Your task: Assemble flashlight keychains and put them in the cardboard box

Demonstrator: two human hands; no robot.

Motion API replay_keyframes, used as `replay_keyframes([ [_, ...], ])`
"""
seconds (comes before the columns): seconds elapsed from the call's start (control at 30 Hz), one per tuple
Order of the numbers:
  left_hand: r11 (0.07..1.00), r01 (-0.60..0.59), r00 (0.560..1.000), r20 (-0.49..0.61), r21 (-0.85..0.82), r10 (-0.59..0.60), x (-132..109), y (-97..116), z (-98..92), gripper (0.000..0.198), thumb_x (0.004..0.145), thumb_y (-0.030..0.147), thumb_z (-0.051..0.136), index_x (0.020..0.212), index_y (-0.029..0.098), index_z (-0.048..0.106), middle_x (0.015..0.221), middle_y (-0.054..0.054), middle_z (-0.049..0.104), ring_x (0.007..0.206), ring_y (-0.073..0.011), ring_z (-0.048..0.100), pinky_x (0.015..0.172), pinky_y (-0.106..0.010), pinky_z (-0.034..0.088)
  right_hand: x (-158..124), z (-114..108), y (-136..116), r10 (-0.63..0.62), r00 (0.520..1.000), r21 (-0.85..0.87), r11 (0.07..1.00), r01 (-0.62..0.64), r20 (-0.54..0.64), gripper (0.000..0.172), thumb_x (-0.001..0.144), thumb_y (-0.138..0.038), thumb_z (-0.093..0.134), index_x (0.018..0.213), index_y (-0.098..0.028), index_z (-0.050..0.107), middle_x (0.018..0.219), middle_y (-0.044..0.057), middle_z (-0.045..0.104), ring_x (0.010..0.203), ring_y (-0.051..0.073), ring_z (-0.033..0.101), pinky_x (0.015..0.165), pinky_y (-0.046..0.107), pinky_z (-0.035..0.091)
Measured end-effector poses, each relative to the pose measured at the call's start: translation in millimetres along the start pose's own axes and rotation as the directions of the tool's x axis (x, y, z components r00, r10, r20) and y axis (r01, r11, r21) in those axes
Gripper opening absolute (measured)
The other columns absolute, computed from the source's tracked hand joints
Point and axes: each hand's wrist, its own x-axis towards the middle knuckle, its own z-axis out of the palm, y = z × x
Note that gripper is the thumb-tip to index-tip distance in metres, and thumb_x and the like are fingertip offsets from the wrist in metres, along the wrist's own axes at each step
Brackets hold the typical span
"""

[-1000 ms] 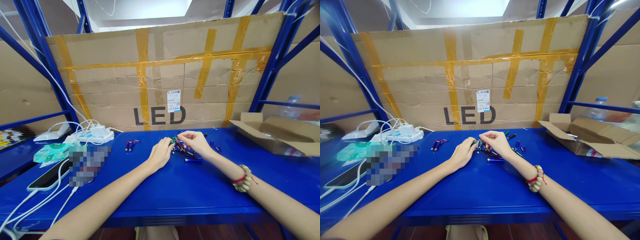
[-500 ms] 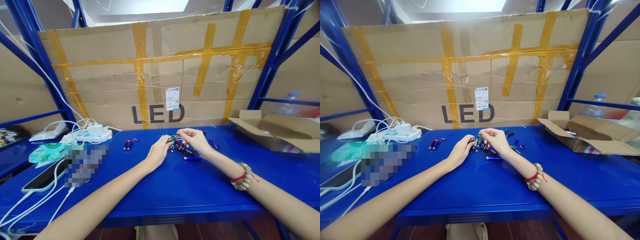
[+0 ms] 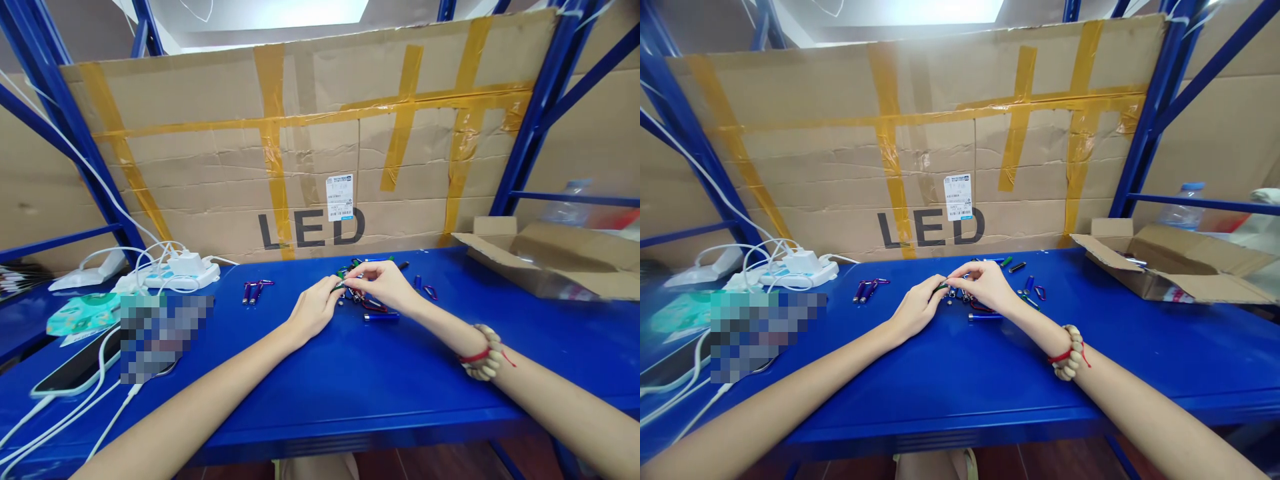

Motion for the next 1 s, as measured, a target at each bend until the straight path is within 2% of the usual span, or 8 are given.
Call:
replay_keyframes([
  [0.3,0.997,-0.058,0.998,-0.002,-0.058,0.058,-3.1,-0.2,-1.0,0.020,0.089,0.025,0.042,0.099,0.020,0.058,0.096,-0.004,0.065,0.085,-0.0157,0.061,0.077,-0.026,0.047,0.3,-7.6,-1.9,0.088,0.987,0.055,0.994,-0.096,0.132,0.023,0.060,-0.038,0.069,0.067,-0.015,0.069,0.058,0.001,0.062,0.047,0.008,0.047,0.043,0.021,0.035],
  [0.5,0.981,-0.177,0.984,-0.019,-0.074,0.176,-7.0,-3.1,-0.8,0.022,0.088,0.025,0.043,0.099,0.019,0.061,0.089,-0.004,0.067,0.078,-0.0143,0.063,0.069,-0.023,0.048,1.6,-10.9,2.2,0.101,0.974,0.039,0.993,-0.111,0.202,0.019,0.056,-0.034,0.071,0.060,-0.016,0.067,0.054,-0.001,0.060,0.047,0.008,0.046,0.044,0.021,0.035],
  [0.6,0.977,-0.210,0.978,-0.027,-0.045,0.209,-7.5,-5.2,0.6,0.022,0.087,0.025,0.043,0.097,0.019,0.062,0.087,-0.004,0.068,0.077,-0.0147,0.063,0.067,-0.024,0.048,1.4,-10.5,5.7,0.090,0.974,0.022,0.995,-0.096,0.208,0.019,0.056,-0.033,0.072,0.060,-0.016,0.067,0.054,0.000,0.061,0.046,0.008,0.046,0.044,0.021,0.034],
  [0.83,0.980,-0.189,0.982,0.014,0.058,0.188,-9.5,-5.0,0.7,0.026,0.087,0.028,0.040,0.094,0.019,0.063,0.077,-0.004,0.067,0.069,-0.0146,0.063,0.064,-0.024,0.048,-2.0,-5.7,5.4,0.123,0.980,0.000,0.992,-0.125,0.159,0.019,0.055,-0.034,0.073,0.059,-0.016,0.067,0.050,0.000,0.060,0.044,0.009,0.048,0.043,0.022,0.037],
  [1.0,0.982,-0.183,0.983,0.004,0.043,0.183,-10.1,-4.9,1.1,0.025,0.088,0.025,0.039,0.093,0.019,0.062,0.081,-0.004,0.067,0.069,-0.0142,0.063,0.062,-0.023,0.047,-3.3,-2.5,3.4,0.102,0.987,-0.022,0.995,-0.100,0.128,0.019,0.056,-0.034,0.072,0.057,-0.017,0.066,0.047,-0.001,0.058,0.041,0.009,0.047,0.041,0.022,0.036],
])
